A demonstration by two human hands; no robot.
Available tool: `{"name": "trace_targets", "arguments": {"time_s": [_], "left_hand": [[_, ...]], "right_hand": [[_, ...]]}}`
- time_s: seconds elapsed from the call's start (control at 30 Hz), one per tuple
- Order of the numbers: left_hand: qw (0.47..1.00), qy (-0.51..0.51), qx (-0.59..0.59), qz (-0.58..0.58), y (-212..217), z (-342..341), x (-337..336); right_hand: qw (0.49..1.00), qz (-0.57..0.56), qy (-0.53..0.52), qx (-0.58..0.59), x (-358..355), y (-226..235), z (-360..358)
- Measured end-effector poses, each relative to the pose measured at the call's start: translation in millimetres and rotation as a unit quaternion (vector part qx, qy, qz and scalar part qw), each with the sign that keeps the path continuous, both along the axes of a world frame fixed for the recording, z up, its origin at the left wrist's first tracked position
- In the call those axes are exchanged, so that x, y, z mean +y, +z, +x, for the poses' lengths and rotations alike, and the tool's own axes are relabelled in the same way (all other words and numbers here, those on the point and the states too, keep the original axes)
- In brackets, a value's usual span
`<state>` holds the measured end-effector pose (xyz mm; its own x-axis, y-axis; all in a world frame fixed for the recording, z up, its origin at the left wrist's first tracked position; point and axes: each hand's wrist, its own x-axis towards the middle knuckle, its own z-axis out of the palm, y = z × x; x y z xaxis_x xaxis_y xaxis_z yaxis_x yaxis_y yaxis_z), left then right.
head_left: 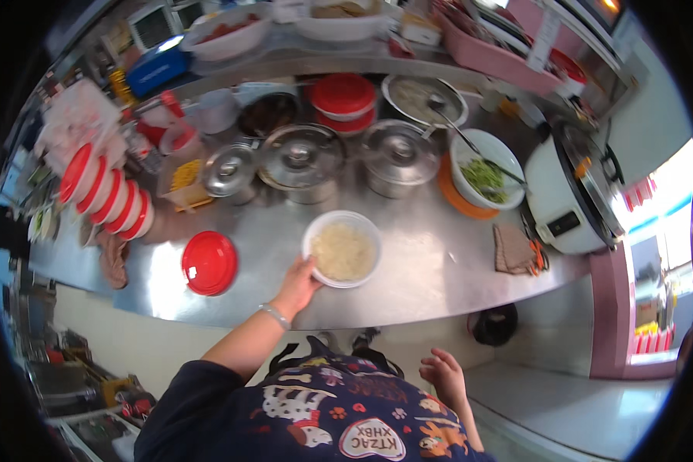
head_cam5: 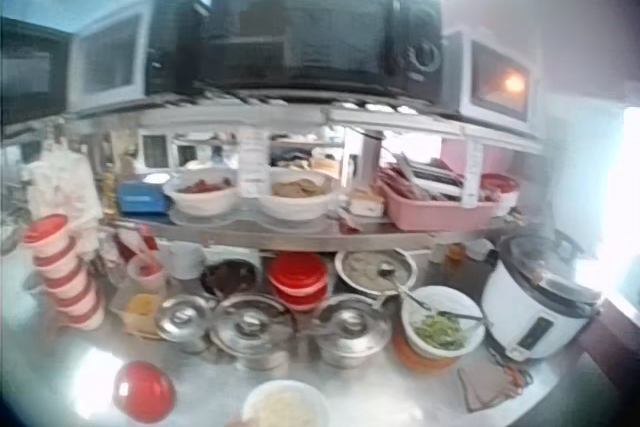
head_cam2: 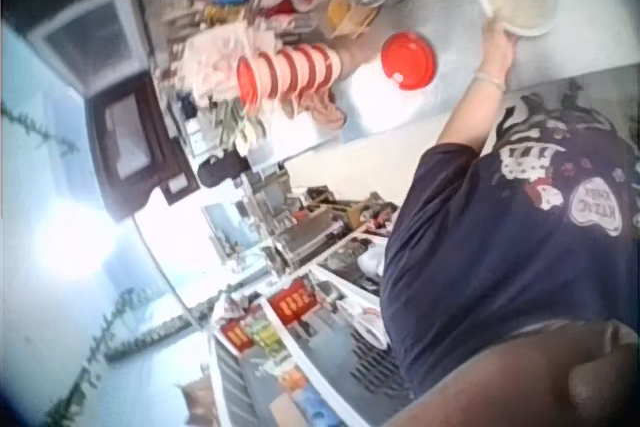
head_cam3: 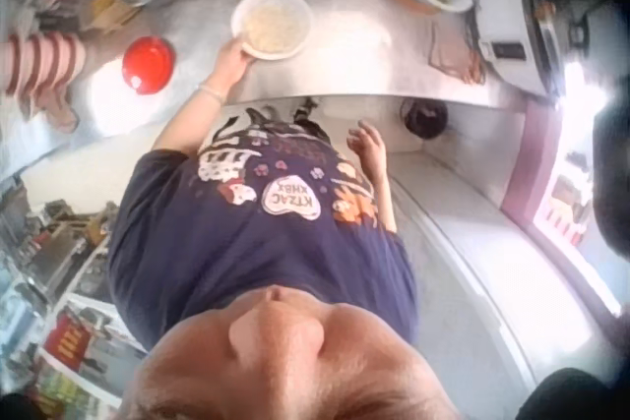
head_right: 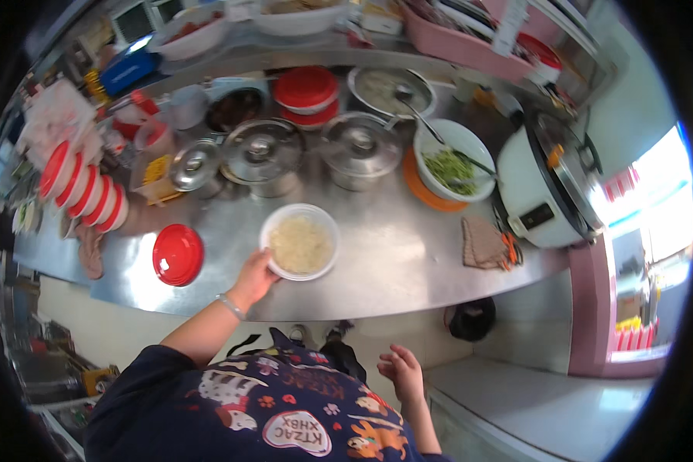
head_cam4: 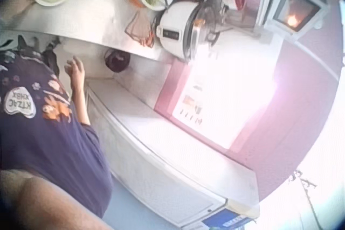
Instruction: The person assembles a bento-style meal by transferring shredded meat into a white bowl, adding water, and placing it on a counter. They then retrieve a stack of red-lidded containers, open one, and add rice, a boiled egg, and a packaged meat product. The person uses tongs, a ladle, and scissors during the process.
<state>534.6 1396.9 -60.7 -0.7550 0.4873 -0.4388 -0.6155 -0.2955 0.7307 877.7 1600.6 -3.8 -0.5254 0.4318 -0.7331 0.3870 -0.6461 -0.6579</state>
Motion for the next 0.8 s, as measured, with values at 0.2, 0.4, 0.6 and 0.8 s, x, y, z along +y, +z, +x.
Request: {"name": "trace_targets", "arguments": {"time_s": [0.2, 0.4, 0.6, 0.8], "left_hand": [[0.993, 0.04, -0.029, -0.11, -6, -15, -2], [0.992, 0.002, 0.0, -0.125, -11, -18, 8], [0.826, 0.005, 0.426, -0.37, 44, -46, -18], [0.851, 0.03, 0.497, -0.169, 158, -120, -25]], "right_hand": [[0.996, 0.001, 0.09, 0.021, -26, 4, -17], [0.982, 0.082, 0.163, 0.046, 4, 0, -76], [0.944, 0.272, 0.185, -0.003, 7, -29, -180], [0.768, 0.605, 0.189, 0.092, 47, 67, -286]]}}
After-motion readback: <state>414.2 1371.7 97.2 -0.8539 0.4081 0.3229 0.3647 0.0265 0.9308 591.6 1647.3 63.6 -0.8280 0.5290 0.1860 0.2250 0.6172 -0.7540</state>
